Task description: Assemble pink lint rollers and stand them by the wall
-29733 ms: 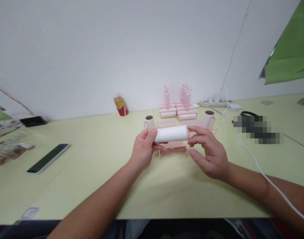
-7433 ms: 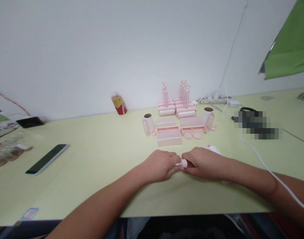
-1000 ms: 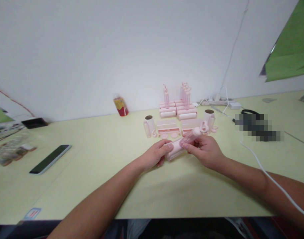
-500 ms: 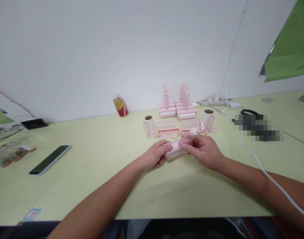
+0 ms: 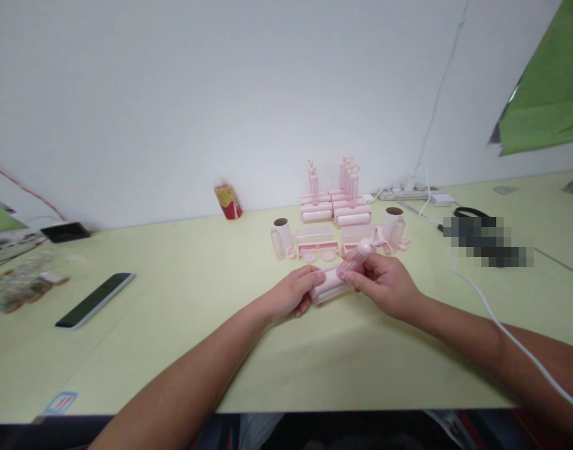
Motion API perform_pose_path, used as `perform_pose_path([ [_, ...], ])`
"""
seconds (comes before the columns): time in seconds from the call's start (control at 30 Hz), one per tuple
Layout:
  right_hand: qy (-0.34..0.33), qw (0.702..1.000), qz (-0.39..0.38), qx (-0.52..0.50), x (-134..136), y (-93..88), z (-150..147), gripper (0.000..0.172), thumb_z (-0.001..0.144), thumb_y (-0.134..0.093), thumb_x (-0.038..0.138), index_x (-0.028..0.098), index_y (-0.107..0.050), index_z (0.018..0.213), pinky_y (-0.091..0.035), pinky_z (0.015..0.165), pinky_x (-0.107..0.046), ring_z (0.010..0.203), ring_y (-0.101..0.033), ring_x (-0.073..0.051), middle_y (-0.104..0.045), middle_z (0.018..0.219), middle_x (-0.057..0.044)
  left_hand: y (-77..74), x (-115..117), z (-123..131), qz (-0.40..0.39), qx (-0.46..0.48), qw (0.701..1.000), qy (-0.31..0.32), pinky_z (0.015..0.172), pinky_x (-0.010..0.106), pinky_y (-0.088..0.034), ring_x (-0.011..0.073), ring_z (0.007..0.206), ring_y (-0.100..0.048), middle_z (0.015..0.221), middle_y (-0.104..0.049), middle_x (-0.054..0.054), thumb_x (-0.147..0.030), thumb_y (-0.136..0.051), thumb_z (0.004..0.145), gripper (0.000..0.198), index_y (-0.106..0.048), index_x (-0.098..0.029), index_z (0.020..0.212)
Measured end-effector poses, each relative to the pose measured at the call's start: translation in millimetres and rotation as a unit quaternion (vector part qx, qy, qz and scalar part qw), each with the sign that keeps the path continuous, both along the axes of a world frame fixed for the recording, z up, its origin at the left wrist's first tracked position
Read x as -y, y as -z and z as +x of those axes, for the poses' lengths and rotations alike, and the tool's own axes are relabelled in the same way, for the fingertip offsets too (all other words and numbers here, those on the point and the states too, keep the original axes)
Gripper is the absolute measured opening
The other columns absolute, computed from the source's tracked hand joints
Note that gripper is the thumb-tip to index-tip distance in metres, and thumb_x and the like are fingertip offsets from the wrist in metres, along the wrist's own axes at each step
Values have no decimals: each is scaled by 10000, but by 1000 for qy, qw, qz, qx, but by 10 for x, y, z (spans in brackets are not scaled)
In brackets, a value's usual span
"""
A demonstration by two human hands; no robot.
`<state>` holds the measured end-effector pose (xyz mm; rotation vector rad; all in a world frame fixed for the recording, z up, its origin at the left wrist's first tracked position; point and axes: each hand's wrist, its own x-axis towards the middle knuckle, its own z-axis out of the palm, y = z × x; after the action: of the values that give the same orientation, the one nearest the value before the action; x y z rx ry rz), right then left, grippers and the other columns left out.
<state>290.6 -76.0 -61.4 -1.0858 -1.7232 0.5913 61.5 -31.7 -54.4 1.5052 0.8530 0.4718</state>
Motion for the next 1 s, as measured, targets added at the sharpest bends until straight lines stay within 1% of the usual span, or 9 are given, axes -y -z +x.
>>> perform_pose_path([
  [0.2, -4, 1000, 2, 0, 5, -13, -6, 251, 878, -653, 378, 160, -681, 999, -445, 558, -253, 610, -572, -142, -654, 727, -16, -15, 5, 7, 2, -11, 1000, 12, 330, 175, -292, 69, 364, -396, 600, -540, -36, -549, -489, 900, 370, -501, -184, 955],
  [0.3, -4, 1000, 8, 2, 8, -14, -6, 257, 876, -653, 375, 167, -674, 1027, -440, 558, -250, 599, -561, -138, -635, 704, -2, -29, 9, -2, 4, -29, 999, 17, 353, 187, -315, 79, 382, -415, 616, -540, -34, -567, -474, 899, 412, -526, -182, 1036],
  [0.37, -3, 1000, 13, 14, 9, -16, -5, 222, 872, -655, 366, 169, -673, 973, -421, 543, -243, 581, -539, -132, -605, 668, 10, -62, 25, -8, 21, -58, 998, 23, 382, 199, -327, 92, 411, -431, 612, -526, -35, -571, -466, 904, 447, -552, -179, 1102],
  [0.43, -1, 1000, 16, 27, 12, -24, -8, 191, 868, -656, 363, 172, -656, 856, -388, 509, -235, 545, -507, -120, -564, 623, 22, -120, 61, -5, 83, -90, 992, 34, 458, 222, -373, 112, 500, -489, 673, -567, -5, -551, -479, 910, 447, -593, -173, 1117],
  [0.53, -3, 999, 16, 40, 28, -44, -24, 208, 863, -658, 365, 183, -619, 771, -356, 477, -225, 506, -479, -106, -538, 585, 35, -243, 164, 30, 264, -135, 954, 32, 690, 299, -461, 190, 790, -584, 931, -647, 69, -513, -566, 878, 421, -639, -176, 1121],
  [0.6, -8, 999, 13, 49, 46, -60, -41, 196, 864, -657, 366, 188, -624, 790, -359, 481, -222, 504, -484, -104, -548, 586, 39, -321, 255, 76, 376, -167, 911, 29, 842, 369, -454, 252, 965, -566, 1069, -634, 97, -496, -653, 819, 468, -623, -192, 1173],
  [0.67, -13, 998, 12, 57, 67, -74, -60, 192, 865, -658, 369, 190, -628, 800, -362, 486, -222, 503, -488, -103, -554, 582, 41, -373, 345, 134, 440, -198, 875, 35, 908, 413, -432, 283, 1037, -536, 1121, -612, 110, -475, -715, 763, 531, -591, -204, 1203],
  [0.83, -9, 999, 15, 50, 107, -83, -101, 261, 855, -667, 370, 195, -556, 695, -356, 470, -223, 480, -478, -101, -550, 551, 40, -392, 462, 254, 485, -301, 821, 23, 887, 438, -434, 298, 998, -539, 1083, -612, 111, -408, -719, 743, 473, -561, -201, 1138],
  [1.0, -35, 999, -2, 7, 154, -95, -123, 246, 863, -664, 374, 188, -587, 723, -381, 463, -222, 491, -498, -104, -567, 575, 26, -469, 480, 234, 489, -350, 797, 51, 818, 414, -452, 295, 940, -566, 1040, -626, 112, -332, -645, 793, 392, -561, -194, 1149],
])
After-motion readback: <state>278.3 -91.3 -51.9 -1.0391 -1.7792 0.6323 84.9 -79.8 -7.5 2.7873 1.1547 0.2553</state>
